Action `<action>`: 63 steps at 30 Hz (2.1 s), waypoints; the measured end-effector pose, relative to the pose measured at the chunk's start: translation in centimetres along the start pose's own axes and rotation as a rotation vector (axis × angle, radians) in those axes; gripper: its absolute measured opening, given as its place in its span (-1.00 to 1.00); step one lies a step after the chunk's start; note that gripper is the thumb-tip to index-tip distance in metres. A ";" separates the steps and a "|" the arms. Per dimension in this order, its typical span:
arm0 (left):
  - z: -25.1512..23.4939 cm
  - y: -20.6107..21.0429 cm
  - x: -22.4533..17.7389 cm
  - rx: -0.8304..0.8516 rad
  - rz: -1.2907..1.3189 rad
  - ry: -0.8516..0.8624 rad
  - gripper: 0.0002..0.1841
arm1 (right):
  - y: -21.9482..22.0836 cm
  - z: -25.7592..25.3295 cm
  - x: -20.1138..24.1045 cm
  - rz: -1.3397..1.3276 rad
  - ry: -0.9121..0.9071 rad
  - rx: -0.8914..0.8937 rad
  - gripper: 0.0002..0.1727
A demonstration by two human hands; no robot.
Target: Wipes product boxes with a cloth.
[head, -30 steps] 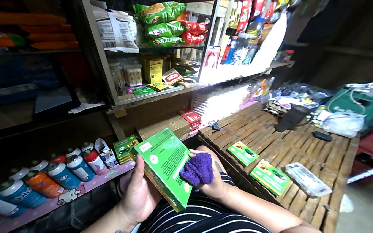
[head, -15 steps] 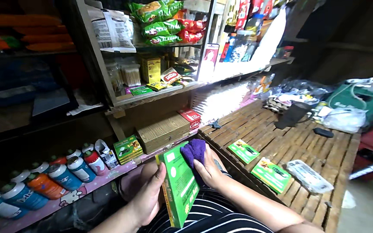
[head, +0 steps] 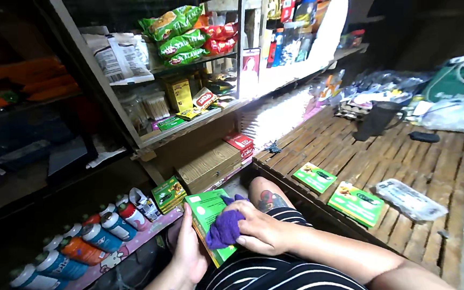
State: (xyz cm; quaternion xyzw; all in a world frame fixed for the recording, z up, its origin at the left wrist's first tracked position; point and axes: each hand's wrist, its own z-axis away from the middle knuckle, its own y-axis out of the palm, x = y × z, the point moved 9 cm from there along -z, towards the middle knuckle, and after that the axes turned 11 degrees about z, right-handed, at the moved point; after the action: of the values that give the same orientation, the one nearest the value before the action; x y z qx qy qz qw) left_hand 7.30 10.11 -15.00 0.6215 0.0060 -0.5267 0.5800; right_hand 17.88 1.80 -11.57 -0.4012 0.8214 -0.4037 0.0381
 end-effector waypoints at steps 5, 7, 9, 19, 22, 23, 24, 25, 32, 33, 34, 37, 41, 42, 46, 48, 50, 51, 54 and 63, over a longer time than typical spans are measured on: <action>0.2 0.4 0.6 0.036 -0.080 -0.025 -0.13 | -0.4 -0.2 -1.2 -0.050 -0.017 -0.111 -0.64; 0.4 0.8 1.0 0.064 -0.085 -0.025 -0.14 | -0.8 -0.4 -3.0 -0.023 0.063 -0.167 -0.67; 0.7 1.1 1.4 0.085 -0.083 -0.037 -0.13 | -1.4 -0.9 -5.2 0.010 0.171 -0.220 -0.66; 0.3 -0.3 0.0 -0.048 -0.092 0.046 -0.14 | 0.4 -3.4 -1.5 0.075 0.119 -0.048 -0.67; 0.4 -1.6 0.1 -0.152 -0.108 0.053 -0.13 | 1.2 -3.4 0.4 0.060 -0.009 -0.047 -0.76; 0.5 -1.5 0.2 -0.142 -0.111 0.041 -0.13 | 1.1 -3.5 0.5 0.053 -0.028 -0.057 -0.77; 0.6 -1.3 0.3 -0.133 -0.126 0.035 -0.14 | 0.9 -3.7 0.4 0.049 -0.035 -0.068 -0.77; 0.7 -1.1 0.4 -0.124 -0.138 0.031 -0.17 | 0.6 -4.0 0.2 0.051 -0.029 -0.081 -0.76; 0.2 0.5 0.1 0.051 -0.208 0.047 -0.14 | -0.4 -6.3 -3.4 0.118 0.197 -0.160 -0.63; 0.2 0.5 0.1 0.068 -0.208 0.045 -0.13 | -0.4 -6.3 -3.5 0.119 0.231 -0.155 -0.62; 0.1 0.6 0.1 0.089 -0.204 0.048 -0.13 | -0.4 -6.1 -3.2 0.126 0.254 -0.157 -0.62; 0.2 0.3 -0.2 0.078 -0.221 0.079 -0.21 | 0.0 -5.3 -1.3 0.175 0.203 -0.207 -0.67; 0.5 -1.2 -0.3 -0.079 -0.191 0.080 -0.37 | 1.1 -4.3 0.5 0.170 0.085 -0.228 -0.72; 0.5 -1.4 -0.2 -0.097 -0.185 0.075 -0.40 | 1.2 -4.1 0.6 0.166 0.076 -0.226 -0.72; 0.9 -2.0 -0.2 -0.125 -0.179 0.094 -0.42 | 1.0 -3.9 1.1 0.139 0.038 -0.210 -0.70; 0.9 -2.2 -0.3 -0.121 -0.162 0.114 -0.47 | 1.0 -3.8 1.3 0.133 0.017 -0.199 -0.71; 0.8 -2.1 -0.5 -0.105 -0.133 0.126 -0.52 | 1.1 -3.8 1.5 0.122 0.005 -0.181 -0.71; 0.8 -1.9 -0.6 -0.099 -0.124 0.121 -0.48 | 1.1 -3.8 1.6 0.113 -0.002 -0.172 -0.70; 0.6 -1.4 -0.5 -0.133 -0.077 0.044 -0.22 | 1.4 -3.7 2.2 0.101 -0.054 -0.153 -0.70; -1.3 -1.0 -2.6 -0.051 -0.004 0.194 -0.34 | 1.6 -3.6 4.0 0.039 -0.230 -0.072 -0.65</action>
State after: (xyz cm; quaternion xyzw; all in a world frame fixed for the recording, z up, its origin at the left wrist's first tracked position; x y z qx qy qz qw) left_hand 6.34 12.95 -14.28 0.6547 0.0768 -0.4650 0.5910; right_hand 12.74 1.88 -9.20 -0.4299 0.8332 -0.3244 0.1253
